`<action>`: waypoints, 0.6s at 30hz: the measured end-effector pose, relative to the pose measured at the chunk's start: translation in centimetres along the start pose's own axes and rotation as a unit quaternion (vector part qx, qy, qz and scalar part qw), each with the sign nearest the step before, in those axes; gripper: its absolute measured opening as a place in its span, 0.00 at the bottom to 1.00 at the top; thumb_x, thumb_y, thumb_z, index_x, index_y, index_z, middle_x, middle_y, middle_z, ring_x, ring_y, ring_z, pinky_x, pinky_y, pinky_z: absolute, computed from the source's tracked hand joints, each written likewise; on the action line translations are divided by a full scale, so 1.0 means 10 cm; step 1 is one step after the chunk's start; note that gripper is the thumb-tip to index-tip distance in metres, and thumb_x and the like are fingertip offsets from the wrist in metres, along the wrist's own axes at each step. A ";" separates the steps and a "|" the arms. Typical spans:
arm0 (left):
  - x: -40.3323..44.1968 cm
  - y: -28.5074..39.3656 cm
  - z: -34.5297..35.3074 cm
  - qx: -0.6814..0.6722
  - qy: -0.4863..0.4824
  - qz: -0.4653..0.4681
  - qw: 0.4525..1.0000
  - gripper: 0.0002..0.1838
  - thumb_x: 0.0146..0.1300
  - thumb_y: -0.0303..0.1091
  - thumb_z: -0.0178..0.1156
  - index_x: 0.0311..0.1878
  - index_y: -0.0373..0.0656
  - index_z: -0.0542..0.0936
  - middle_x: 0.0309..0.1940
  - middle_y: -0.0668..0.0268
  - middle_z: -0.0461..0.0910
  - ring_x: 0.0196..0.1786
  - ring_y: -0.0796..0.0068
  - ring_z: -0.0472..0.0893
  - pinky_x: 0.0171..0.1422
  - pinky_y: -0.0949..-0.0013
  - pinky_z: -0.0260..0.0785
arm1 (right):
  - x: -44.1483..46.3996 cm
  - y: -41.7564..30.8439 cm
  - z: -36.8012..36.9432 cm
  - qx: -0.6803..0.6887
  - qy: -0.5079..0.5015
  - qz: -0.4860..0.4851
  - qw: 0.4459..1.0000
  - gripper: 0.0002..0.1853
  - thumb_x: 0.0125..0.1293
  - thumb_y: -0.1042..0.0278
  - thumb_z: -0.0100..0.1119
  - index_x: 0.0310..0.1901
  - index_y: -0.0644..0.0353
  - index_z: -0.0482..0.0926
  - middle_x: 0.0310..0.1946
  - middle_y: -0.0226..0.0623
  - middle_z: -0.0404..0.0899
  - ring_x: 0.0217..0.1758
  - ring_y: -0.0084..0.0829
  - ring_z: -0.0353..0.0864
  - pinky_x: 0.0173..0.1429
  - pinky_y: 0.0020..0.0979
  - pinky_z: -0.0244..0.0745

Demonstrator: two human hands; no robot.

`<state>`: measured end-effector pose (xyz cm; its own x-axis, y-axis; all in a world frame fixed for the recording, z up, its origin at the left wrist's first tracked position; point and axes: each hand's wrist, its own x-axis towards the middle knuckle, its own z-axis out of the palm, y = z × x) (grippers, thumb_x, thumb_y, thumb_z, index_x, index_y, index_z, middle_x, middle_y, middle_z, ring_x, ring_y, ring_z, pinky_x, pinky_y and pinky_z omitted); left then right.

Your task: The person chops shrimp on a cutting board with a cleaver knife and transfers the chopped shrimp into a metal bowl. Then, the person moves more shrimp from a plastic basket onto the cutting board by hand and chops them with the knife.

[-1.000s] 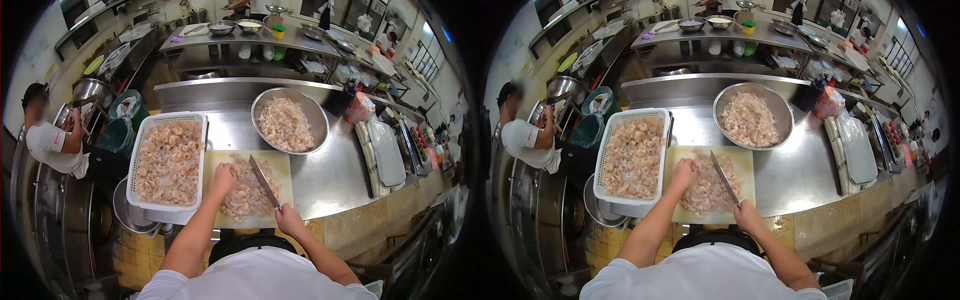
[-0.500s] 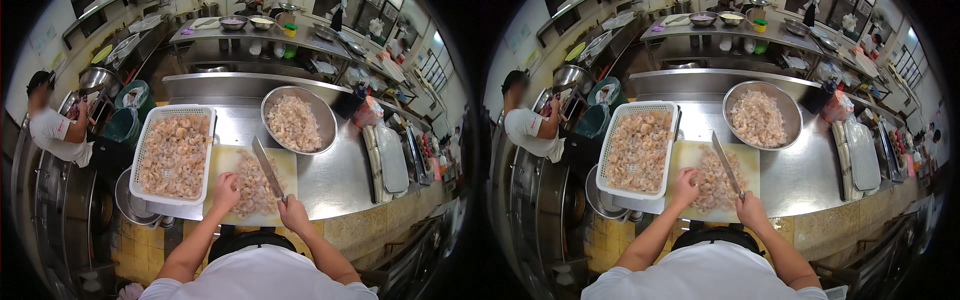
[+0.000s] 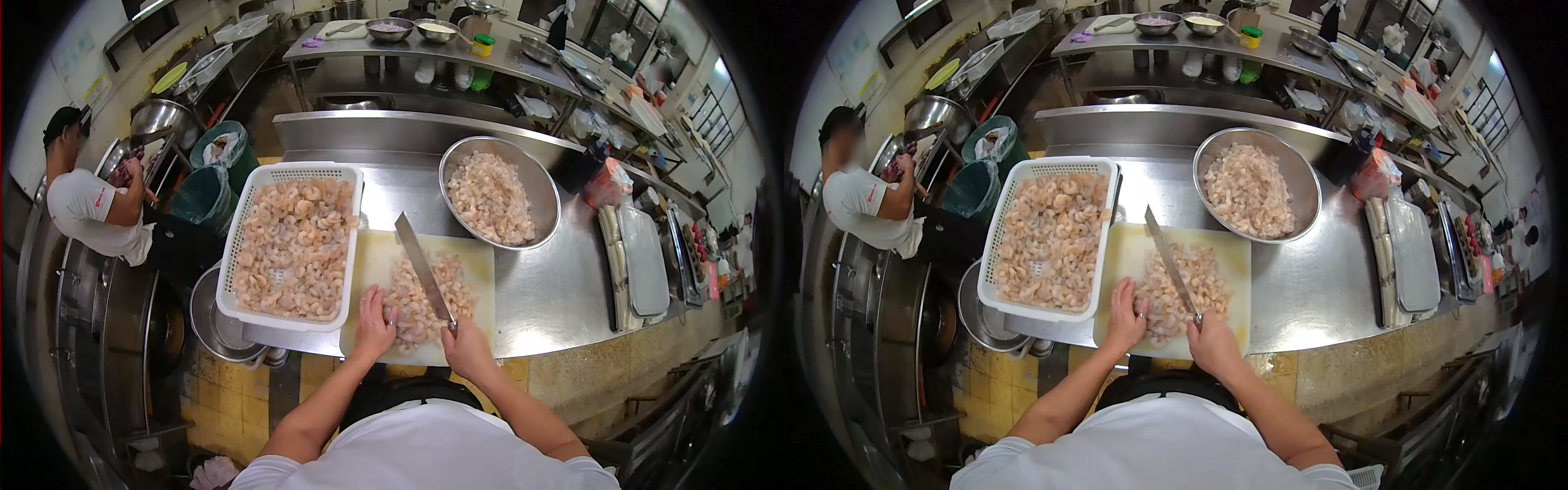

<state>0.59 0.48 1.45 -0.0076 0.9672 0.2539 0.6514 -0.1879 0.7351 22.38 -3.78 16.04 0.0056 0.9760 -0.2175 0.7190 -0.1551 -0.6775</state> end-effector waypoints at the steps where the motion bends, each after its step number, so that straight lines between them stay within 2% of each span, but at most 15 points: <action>1: -0.02 -0.02 0.00 -0.007 -0.003 0.004 1.000 0.32 0.73 0.40 0.63 0.72 0.29 0.69 0.76 0.40 0.67 0.78 0.37 0.65 0.84 0.45 0.57 | 0.04 0.13 0.14 -0.023 -0.002 -0.002 1.000 0.17 0.76 0.59 0.61 0.42 0.70 0.78 0.35 0.67 0.85 0.40 0.68 0.86 0.46 0.61 0.79; 3: -0.03 -0.05 0.00 -0.020 -0.013 0.006 1.000 0.32 0.72 0.39 0.63 0.72 0.29 0.70 0.78 0.40 0.64 0.81 0.37 0.62 0.86 0.43 0.54 | 0.15 0.40 0.43 -0.070 -0.002 -0.004 0.998 0.18 0.76 0.58 0.61 0.42 0.70 0.78 0.34 0.66 0.85 0.40 0.68 0.85 0.45 0.60 0.79; 4: -0.01 -0.05 0.01 -0.026 -0.016 0.007 1.000 0.32 0.72 0.39 0.64 0.72 0.29 0.70 0.79 0.41 0.62 0.82 0.37 0.61 0.87 0.42 0.52 | 0.20 0.47 0.41 -0.052 -0.002 -0.011 0.999 0.18 0.76 0.58 0.61 0.42 0.71 0.78 0.34 0.66 0.84 0.39 0.67 0.85 0.44 0.58 0.78; 7: -0.06 0.09 -0.11 0.021 0.045 0.089 0.995 0.27 0.71 0.39 0.65 0.67 0.34 0.75 0.71 0.43 0.73 0.75 0.40 0.71 0.81 0.43 0.60 | 0.18 0.49 0.29 0.014 -0.003 -0.019 1.000 0.18 0.76 0.58 0.62 0.42 0.71 0.78 0.32 0.61 0.84 0.37 0.63 0.84 0.43 0.51 0.78; 10: -0.22 0.32 -0.32 -0.016 -0.106 0.252 0.962 0.17 0.66 0.40 0.69 0.55 0.44 0.84 0.58 0.52 0.81 0.64 0.49 0.79 0.71 0.47 0.68 | -0.10 0.29 0.03 0.025 -0.004 0.038 0.999 0.18 0.76 0.60 0.63 0.42 0.71 0.78 0.31 0.60 0.84 0.35 0.58 0.86 0.41 0.48 0.78; 13: -0.42 0.30 -0.11 0.005 -0.237 0.322 0.917 0.13 0.60 0.43 0.73 0.45 0.48 0.87 0.49 0.60 0.82 0.59 0.56 0.81 0.68 0.51 0.70 | -0.26 0.33 -0.12 0.018 0.027 0.044 0.999 0.17 0.76 0.61 0.64 0.43 0.72 0.78 0.30 0.57 0.85 0.32 0.49 0.88 0.39 0.44 0.79; 16: -0.41 0.23 0.05 0.035 -0.225 0.333 0.915 0.13 0.60 0.43 0.74 0.42 0.48 0.87 0.46 0.63 0.82 0.57 0.58 0.81 0.63 0.51 0.72 | -0.37 0.34 -0.22 0.049 0.038 0.098 0.993 0.17 0.76 0.60 0.64 0.43 0.71 0.78 0.31 0.61 0.84 0.37 0.64 0.85 0.42 0.52 0.78; 18: -0.36 0.21 0.12 0.025 -0.205 0.306 0.930 0.11 0.59 0.41 0.73 0.41 0.48 0.86 0.45 0.64 0.82 0.55 0.58 0.81 0.60 0.51 0.72 | -0.43 0.43 -0.23 0.054 0.051 0.101 0.992 0.18 0.76 0.59 0.64 0.42 0.71 0.78 0.31 0.61 0.84 0.37 0.64 0.85 0.42 0.52 0.78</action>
<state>2.89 -3.22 1.29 0.6582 0.6683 0.3467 0.4740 -0.7256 0.4989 27.09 -8.25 15.68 0.2165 0.9327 -0.2884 0.6168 -0.3597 -0.7001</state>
